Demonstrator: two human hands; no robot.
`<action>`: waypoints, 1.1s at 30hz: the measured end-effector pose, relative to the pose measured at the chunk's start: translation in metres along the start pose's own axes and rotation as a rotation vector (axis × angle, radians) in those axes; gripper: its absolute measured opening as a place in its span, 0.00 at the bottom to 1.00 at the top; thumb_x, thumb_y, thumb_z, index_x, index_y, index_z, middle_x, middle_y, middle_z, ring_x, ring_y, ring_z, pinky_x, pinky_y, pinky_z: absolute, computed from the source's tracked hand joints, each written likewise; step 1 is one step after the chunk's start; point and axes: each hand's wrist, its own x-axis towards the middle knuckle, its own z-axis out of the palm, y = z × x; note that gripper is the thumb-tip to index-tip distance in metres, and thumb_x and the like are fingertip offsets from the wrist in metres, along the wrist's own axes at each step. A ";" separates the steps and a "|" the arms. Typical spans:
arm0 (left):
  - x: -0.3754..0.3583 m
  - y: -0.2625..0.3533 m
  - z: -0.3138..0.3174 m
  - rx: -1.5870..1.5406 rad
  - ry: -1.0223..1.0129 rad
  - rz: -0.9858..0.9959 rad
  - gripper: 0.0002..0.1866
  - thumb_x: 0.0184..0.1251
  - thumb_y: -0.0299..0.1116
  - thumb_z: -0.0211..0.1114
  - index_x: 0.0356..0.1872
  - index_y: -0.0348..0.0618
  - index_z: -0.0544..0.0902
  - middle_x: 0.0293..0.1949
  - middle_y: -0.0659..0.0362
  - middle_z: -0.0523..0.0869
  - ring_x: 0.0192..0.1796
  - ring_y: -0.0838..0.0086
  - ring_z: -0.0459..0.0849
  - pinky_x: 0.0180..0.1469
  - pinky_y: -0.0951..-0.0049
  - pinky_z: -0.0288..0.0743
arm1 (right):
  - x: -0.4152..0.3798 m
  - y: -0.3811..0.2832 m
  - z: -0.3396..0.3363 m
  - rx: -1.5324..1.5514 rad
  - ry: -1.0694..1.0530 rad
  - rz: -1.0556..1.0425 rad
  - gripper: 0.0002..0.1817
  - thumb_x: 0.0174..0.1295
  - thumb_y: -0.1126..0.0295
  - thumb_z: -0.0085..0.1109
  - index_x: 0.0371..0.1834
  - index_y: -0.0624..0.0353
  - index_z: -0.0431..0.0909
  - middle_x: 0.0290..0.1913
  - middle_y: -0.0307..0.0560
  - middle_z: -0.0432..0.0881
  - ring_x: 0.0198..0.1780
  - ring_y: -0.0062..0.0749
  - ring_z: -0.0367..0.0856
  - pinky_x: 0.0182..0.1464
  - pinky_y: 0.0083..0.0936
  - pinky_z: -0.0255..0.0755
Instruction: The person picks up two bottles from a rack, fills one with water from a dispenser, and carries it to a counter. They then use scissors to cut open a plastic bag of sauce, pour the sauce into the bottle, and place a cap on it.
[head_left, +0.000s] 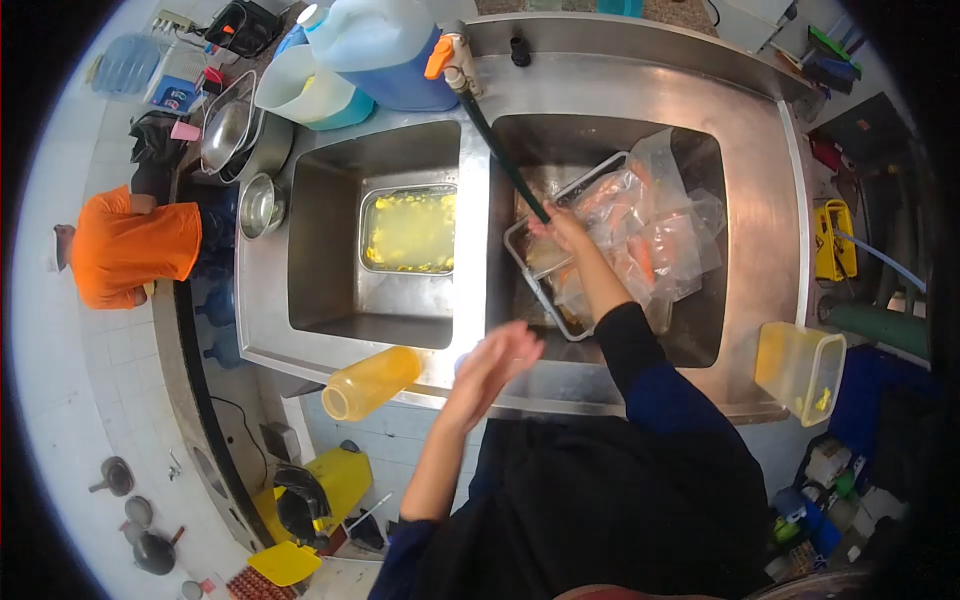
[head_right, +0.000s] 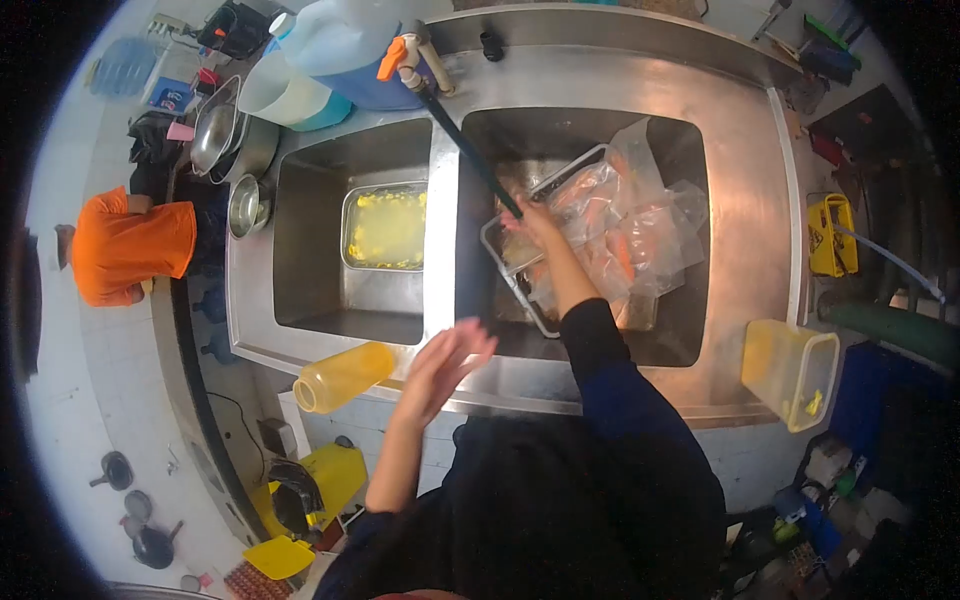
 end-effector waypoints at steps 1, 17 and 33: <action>0.047 -0.020 0.009 -0.039 0.062 0.056 0.20 0.75 0.37 0.51 0.59 0.34 0.69 0.54 0.52 0.77 0.60 0.61 0.76 0.66 0.60 0.66 | -0.006 -0.005 0.004 -0.096 -0.040 0.008 0.17 0.71 0.58 0.48 0.49 0.62 0.73 0.37 0.52 0.81 0.38 0.41 0.83 0.44 0.34 0.81; 0.304 -0.173 -0.079 -0.419 0.568 0.166 0.14 0.77 0.45 0.42 0.47 0.57 0.77 0.40 0.71 0.81 0.40 0.81 0.79 0.46 0.76 0.75 | -0.083 -0.004 0.005 0.271 0.029 0.017 0.12 0.69 0.64 0.50 0.48 0.59 0.73 0.34 0.51 0.80 0.36 0.39 0.83 0.42 0.35 0.82; 0.195 -0.131 0.037 0.360 0.179 0.089 0.14 0.68 0.33 0.52 0.46 0.38 0.80 0.40 0.53 0.84 0.36 0.75 0.82 0.39 0.76 0.77 | -0.236 -0.093 -0.023 -1.320 -0.145 -0.583 0.17 0.68 0.62 0.55 0.34 0.68 0.82 0.30 0.47 0.84 0.33 0.26 0.82 0.38 0.21 0.77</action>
